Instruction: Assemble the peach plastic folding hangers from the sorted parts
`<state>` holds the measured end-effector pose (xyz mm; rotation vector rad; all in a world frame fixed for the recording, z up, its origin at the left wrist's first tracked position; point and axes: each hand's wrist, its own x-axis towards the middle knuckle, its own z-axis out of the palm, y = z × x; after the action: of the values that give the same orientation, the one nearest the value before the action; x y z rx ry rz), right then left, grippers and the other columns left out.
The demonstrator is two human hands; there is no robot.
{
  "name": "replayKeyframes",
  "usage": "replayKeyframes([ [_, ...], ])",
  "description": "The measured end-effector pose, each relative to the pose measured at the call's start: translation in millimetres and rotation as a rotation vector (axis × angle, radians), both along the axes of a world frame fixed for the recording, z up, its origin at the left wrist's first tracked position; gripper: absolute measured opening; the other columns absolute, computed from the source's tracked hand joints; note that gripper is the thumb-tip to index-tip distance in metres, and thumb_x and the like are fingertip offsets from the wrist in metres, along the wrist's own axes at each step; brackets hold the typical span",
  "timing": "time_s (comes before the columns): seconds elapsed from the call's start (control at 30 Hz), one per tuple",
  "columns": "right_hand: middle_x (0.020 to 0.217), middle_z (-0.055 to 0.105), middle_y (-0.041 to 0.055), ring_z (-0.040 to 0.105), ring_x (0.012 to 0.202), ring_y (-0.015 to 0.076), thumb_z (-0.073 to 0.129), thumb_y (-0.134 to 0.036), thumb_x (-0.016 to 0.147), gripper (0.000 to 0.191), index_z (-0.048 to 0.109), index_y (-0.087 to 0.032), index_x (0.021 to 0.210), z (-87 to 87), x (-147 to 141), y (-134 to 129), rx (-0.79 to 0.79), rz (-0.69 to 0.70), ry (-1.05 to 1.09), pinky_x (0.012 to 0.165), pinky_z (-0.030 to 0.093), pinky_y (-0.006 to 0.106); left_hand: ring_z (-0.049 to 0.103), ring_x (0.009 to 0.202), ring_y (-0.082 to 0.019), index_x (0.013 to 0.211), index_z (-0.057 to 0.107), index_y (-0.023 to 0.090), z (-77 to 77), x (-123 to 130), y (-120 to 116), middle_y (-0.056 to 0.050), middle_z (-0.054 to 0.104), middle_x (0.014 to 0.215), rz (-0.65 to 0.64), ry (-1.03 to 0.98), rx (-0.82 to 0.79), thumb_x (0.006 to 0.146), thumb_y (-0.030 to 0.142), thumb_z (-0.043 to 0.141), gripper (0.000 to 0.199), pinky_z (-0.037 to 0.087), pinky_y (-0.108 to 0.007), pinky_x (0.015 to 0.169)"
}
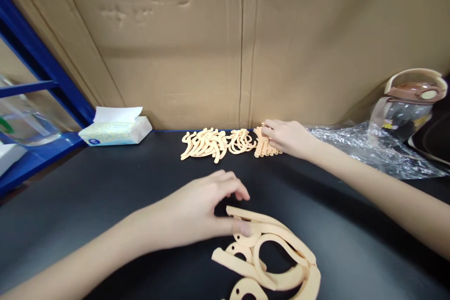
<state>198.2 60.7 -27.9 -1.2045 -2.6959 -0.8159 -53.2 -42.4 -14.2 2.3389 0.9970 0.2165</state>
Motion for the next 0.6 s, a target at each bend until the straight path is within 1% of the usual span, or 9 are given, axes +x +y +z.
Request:
replayKeyframes([
  [0.07,0.093,0.06,0.0077,0.056,0.08,0.0171,0.043,-0.012,0.086,0.016,0.057,-0.016,0.092,4.8,1,-1,-0.077,-0.016,0.034,0.054,0.028,0.027,0.054,0.092,-0.016,0.102,0.059,0.027,-4.5,1,-8,0.001,0.058,0.1,-0.058,0.036,0.009,0.077,0.05,0.065,0.034,0.039,-0.024,0.075],
  [0.17,0.09,0.063,0.0059,0.057,0.075,0.0157,0.041,-0.013,0.087,0.019,0.059,-0.017,0.09,9.7,4,0,-0.18,-0.004,0.052,0.054,0.027,0.026,0.054,0.089,-0.016,0.098,0.06,0.026,-11.8,1,-7,0.001,0.056,0.096,-0.083,0.057,0.014,0.08,0.046,0.063,0.027,0.038,-0.023,0.074],
  [0.27,0.089,0.065,0.005,0.058,0.074,0.0158,0.039,-0.013,0.089,0.023,0.061,-0.018,0.092,14.2,6,0,-0.224,0.021,0.1,0.056,0.03,0.026,0.054,0.087,-0.015,0.098,0.06,0.027,-16.3,-2,-1,0.002,0.056,0.096,-0.058,0.034,-0.024,0.079,0.047,0.064,0.028,0.038,-0.023,0.072],
  [0.37,0.09,0.066,0.0036,0.058,0.075,0.0155,0.04,-0.021,0.092,0.022,0.062,-0.019,0.094,20.5,-1,-8,-0.272,0.045,0.244,0.06,0.033,0.026,0.054,0.086,-0.015,0.097,0.061,0.027,-18.8,-6,3,0.003,0.058,0.093,0.028,0.02,-0.073,0.076,0.046,0.067,0.029,0.038,-0.023,0.07],
  [0.4,0.089,0.066,0.0027,0.058,0.074,0.0148,0.042,-0.025,0.092,0.021,0.063,-0.02,0.093,22.7,-5,-13,-0.331,0.066,0.295,0.061,0.034,0.025,0.054,0.084,-0.016,0.096,0.062,0.027,-19.4,-7,4,0.003,0.058,0.091,0.064,0.02,-0.101,0.074,0.046,0.069,0.03,0.038,-0.023,0.069],
  [0.47,0.082,0.066,0.0007,0.058,0.07,0.0128,0.049,-0.035,0.09,0.022,0.065,-0.021,0.089,26.1,-15,-27,-0.524,0.139,0.364,0.06,0.036,0.023,0.054,0.08,-0.015,0.093,0.063,0.026,-20.3,-9,7,0.003,0.059,0.085,0.113,0.0,-0.166,0.072,0.046,0.07,0.03,0.038,-0.023,0.067],
  [0.53,0.071,0.065,-0.0011,0.057,0.062,0.0108,0.053,-0.046,0.086,0.029,0.066,-0.02,0.084,27.7,-27,-44,-0.786,0.195,0.356,0.055,0.036,0.021,0.054,0.076,-0.014,0.091,0.065,0.025,-21.1,-10,10,0.004,0.059,0.08,0.12,-0.035,-0.194,0.074,0.044,0.069,0.026,0.038,-0.023,0.066],
  [0.6,0.069,0.064,-0.0021,0.056,0.058,0.0097,0.06,-0.053,0.079,0.034,0.066,-0.019,0.083,27.5,-37,-60,-0.915,0.209,0.323,0.051,0.036,0.02,0.054,0.074,-0.013,0.09,0.065,0.024,-21.7,-12,12,0.004,0.06,0.078,0.108,-0.056,-0.168,0.078,0.039,0.067,0.02,0.038,-0.022,0.066],
])
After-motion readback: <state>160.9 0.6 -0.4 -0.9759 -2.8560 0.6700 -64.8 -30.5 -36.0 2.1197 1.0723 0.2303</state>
